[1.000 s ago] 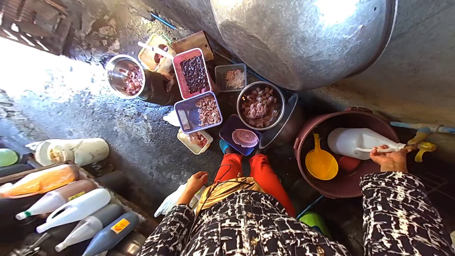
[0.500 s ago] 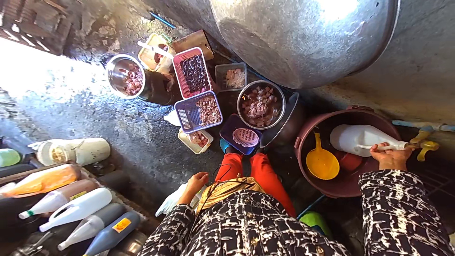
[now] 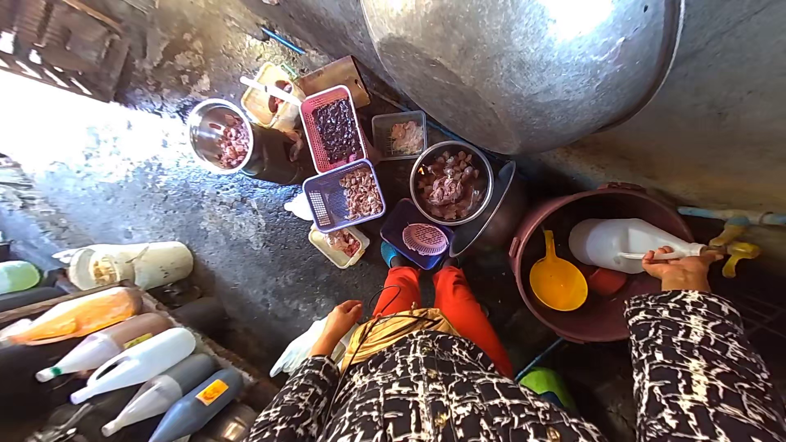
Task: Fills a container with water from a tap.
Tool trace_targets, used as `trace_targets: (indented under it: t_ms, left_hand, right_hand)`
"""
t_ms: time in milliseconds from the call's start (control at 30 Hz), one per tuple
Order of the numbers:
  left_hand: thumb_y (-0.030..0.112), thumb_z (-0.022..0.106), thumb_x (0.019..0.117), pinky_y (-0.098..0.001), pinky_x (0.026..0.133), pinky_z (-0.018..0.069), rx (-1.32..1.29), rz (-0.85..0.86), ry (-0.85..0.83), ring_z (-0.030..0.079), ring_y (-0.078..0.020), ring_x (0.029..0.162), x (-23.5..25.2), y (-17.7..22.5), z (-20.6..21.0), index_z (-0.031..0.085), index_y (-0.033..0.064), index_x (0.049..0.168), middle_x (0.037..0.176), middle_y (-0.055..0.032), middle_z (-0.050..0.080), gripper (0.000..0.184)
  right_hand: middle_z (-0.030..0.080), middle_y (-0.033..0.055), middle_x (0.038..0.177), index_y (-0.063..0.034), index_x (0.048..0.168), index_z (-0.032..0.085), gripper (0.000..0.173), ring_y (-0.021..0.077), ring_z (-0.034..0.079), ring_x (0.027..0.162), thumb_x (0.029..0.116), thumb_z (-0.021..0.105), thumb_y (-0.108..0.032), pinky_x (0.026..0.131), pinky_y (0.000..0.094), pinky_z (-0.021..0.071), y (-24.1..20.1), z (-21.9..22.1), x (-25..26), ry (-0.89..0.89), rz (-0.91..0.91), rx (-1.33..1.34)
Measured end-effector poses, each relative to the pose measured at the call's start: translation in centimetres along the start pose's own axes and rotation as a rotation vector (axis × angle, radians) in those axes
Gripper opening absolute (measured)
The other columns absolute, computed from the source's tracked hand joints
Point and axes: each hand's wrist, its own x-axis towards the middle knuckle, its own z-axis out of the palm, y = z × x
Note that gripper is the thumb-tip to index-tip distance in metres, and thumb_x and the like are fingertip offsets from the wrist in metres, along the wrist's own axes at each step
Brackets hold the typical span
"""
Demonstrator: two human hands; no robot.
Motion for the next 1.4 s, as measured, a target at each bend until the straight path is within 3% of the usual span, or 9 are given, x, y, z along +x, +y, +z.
trace_targets:
  t_ms: [233,467,633,767,1000,1267,1400]
  left_hand:
    - [0.02,0.046,0.1108,-0.0454,0.098,0.0526,-0.011,-0.011,0.0,0.069,-0.0295,0.107,-0.1,0.3,0.2,0.06,-0.0017,0.135,0.121,-0.0235,0.068,0.036]
    - [0.02,0.047,0.1105,-0.0447,0.096,0.0533,-0.015,-0.004,0.003,0.07,-0.0282,0.104,0.0,-0.2,0.5,0.06,-0.0015,0.134,0.119,-0.0227,0.069,0.035]
    - [0.02,0.047,0.1104,-0.0446,0.096,0.0532,-0.023,-0.004,0.003,0.069,-0.0283,0.105,0.0,0.1,0.5,0.06,-0.0015,0.134,0.119,-0.0226,0.069,0.035]
    - [0.021,0.047,0.1104,-0.0451,0.097,0.0528,-0.012,-0.002,0.0,0.069,-0.0285,0.106,0.1,0.0,0.6,0.06,-0.0011,0.134,0.119,-0.0224,0.069,0.035]
    - [0.02,0.046,0.1109,-0.0444,0.096,0.0534,-0.009,-0.009,0.0,0.069,-0.0284,0.106,-0.2,0.3,0.5,0.059,-0.0017,0.135,0.12,-0.0228,0.068,0.035]
    - [0.02,0.046,0.1109,-0.0425,0.095,0.0532,-0.014,-0.011,0.006,0.069,-0.026,0.103,-0.4,1.1,0.1,0.06,-0.0015,0.134,0.119,-0.0214,0.069,0.035]
    - [0.02,0.046,0.111,-0.0436,0.097,0.0528,-0.033,-0.018,0.009,0.069,-0.0281,0.108,-0.4,1.2,-0.1,0.059,-0.0017,0.136,0.123,-0.0228,0.067,0.035]
  right_hand:
    - [0.047,0.0002,0.089,-0.0173,0.115,0.043,0.05,0.007,0.053,0.068,0.1058,0.026,-0.064,0.061,0.0239,0.0487,0.0,-0.1,0.3,-0.006,-0.001,-0.023]
    - [0.045,-0.0029,0.077,-0.0191,0.103,0.042,0.048,0.0056,0.05,0.059,0.1058,0.025,-0.064,0.055,0.0232,0.0481,0.1,-0.1,0.1,-0.01,-0.008,-0.044]
    - [0.047,-0.0004,0.086,-0.0165,0.11,0.044,0.048,0.0068,0.053,0.066,0.1069,0.027,-0.061,0.06,0.0232,0.049,0.0,-0.1,-0.1,-0.001,0.001,-0.012]
    - [0.048,-0.0021,0.078,-0.0177,0.103,0.043,0.048,0.0063,0.053,0.06,0.1064,0.027,-0.062,0.056,0.023,0.0492,0.1,-0.1,0.4,0.008,0.003,-0.022]
    - [0.047,-0.0012,0.081,-0.0175,0.106,0.042,0.039,0.006,0.052,0.061,0.1093,0.028,-0.054,0.056,0.0219,0.0483,0.2,-0.4,0.6,-0.02,0.014,-0.047]
    - [0.045,-0.0028,0.073,-0.0185,0.101,0.042,0.043,0.0057,0.049,0.054,0.1078,0.027,-0.058,0.051,0.0222,0.0474,0.2,-0.2,0.0,-0.019,0.007,-0.05]
    - [0.045,-0.002,0.077,-0.0177,0.104,0.042,0.042,0.0064,0.049,0.056,0.1087,0.027,-0.056,0.053,0.0222,0.0476,0.3,-0.1,0.0,-0.015,-0.009,-0.037]
